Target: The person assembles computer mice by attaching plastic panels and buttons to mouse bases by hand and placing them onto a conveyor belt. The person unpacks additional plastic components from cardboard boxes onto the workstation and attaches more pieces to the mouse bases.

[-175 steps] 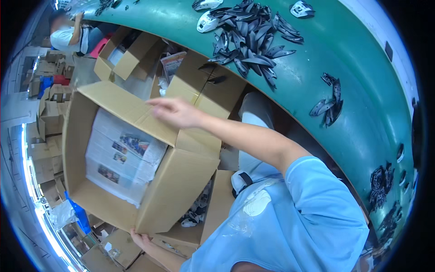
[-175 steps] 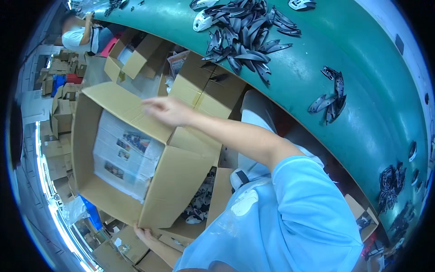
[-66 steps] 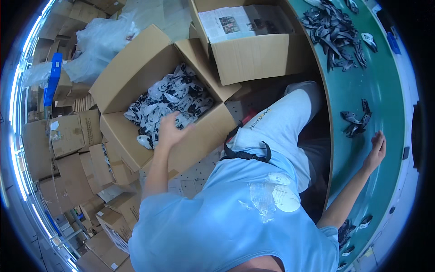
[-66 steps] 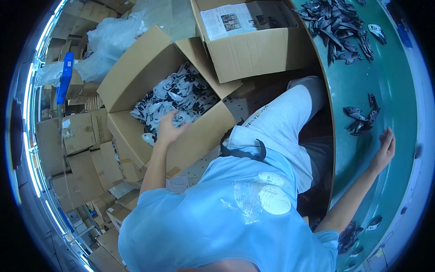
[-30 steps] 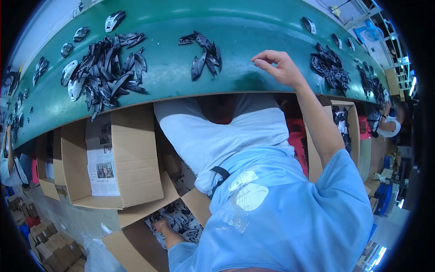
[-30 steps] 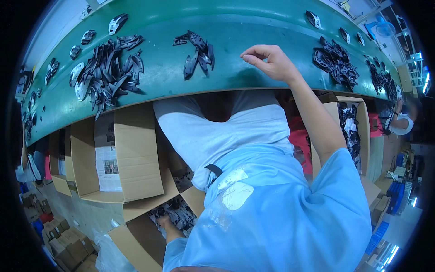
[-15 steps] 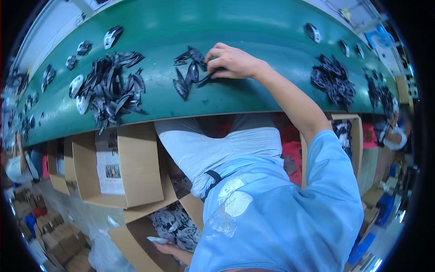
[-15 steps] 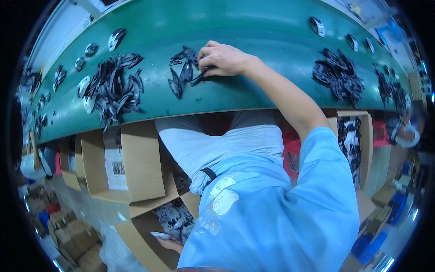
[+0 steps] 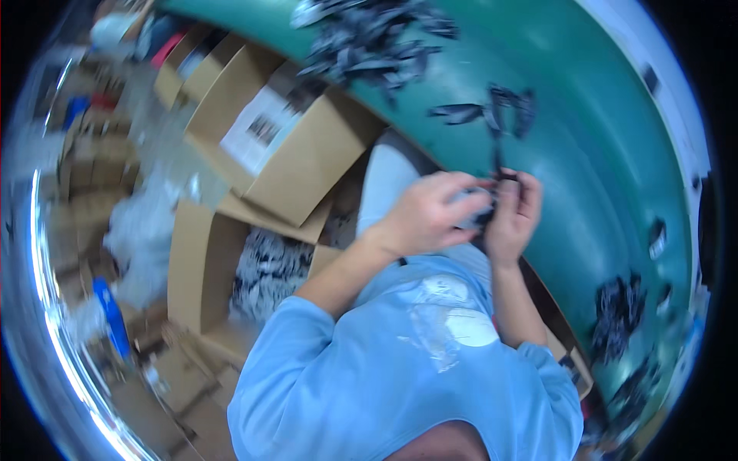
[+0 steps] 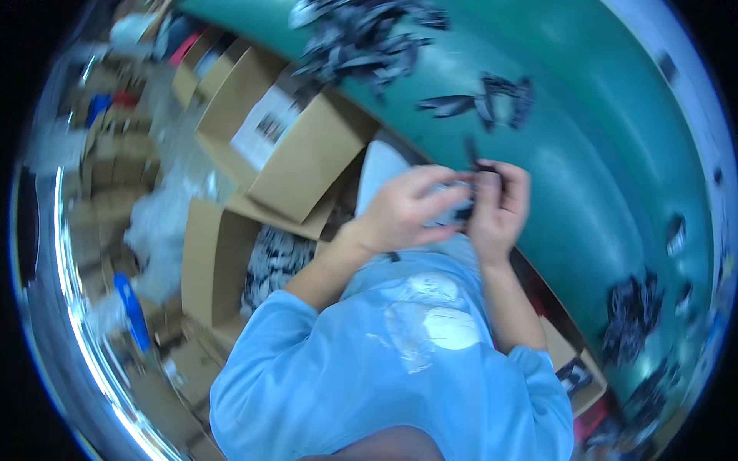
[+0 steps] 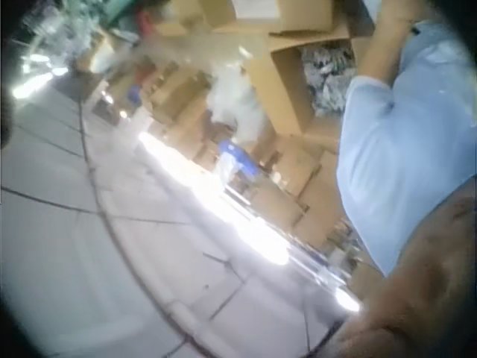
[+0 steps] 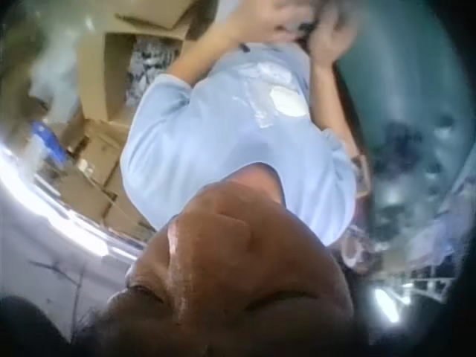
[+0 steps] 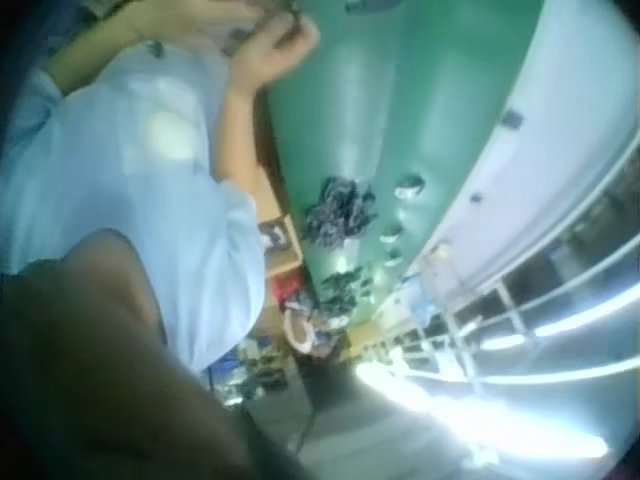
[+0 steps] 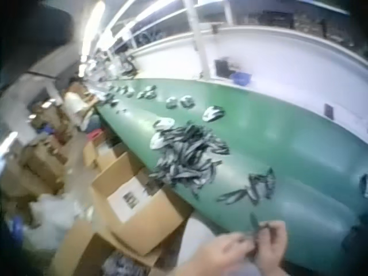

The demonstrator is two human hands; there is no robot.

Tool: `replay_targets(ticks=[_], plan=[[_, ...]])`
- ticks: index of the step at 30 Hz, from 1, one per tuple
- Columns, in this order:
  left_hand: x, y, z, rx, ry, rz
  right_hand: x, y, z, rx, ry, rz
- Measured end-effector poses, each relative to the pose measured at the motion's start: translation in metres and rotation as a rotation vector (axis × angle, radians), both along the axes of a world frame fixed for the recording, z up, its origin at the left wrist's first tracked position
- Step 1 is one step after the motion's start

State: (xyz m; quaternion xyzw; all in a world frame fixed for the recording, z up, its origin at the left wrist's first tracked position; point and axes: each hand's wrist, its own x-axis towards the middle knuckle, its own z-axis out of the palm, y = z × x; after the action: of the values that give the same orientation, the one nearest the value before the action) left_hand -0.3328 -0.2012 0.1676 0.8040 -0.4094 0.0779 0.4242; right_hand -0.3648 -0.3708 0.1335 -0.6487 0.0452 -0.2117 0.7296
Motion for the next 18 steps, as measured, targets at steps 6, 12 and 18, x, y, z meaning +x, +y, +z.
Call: replay_targets(ticks=[6, 12, 18], plan=[[-0.038, 0.055, -0.040, -0.289, 0.370, 0.189, 0.012, 0.035, -0.021, 0.336, 0.156, -0.009], [-0.048, 0.032, -0.079, -0.855, 0.862, 0.124, 0.013, 0.090, -0.008, 0.650, 0.029, 0.029], [0.007, 0.020, -0.050, -1.167, 1.346, -0.274, -0.013, 0.003, 0.027, 0.454, -0.076, 0.058]])
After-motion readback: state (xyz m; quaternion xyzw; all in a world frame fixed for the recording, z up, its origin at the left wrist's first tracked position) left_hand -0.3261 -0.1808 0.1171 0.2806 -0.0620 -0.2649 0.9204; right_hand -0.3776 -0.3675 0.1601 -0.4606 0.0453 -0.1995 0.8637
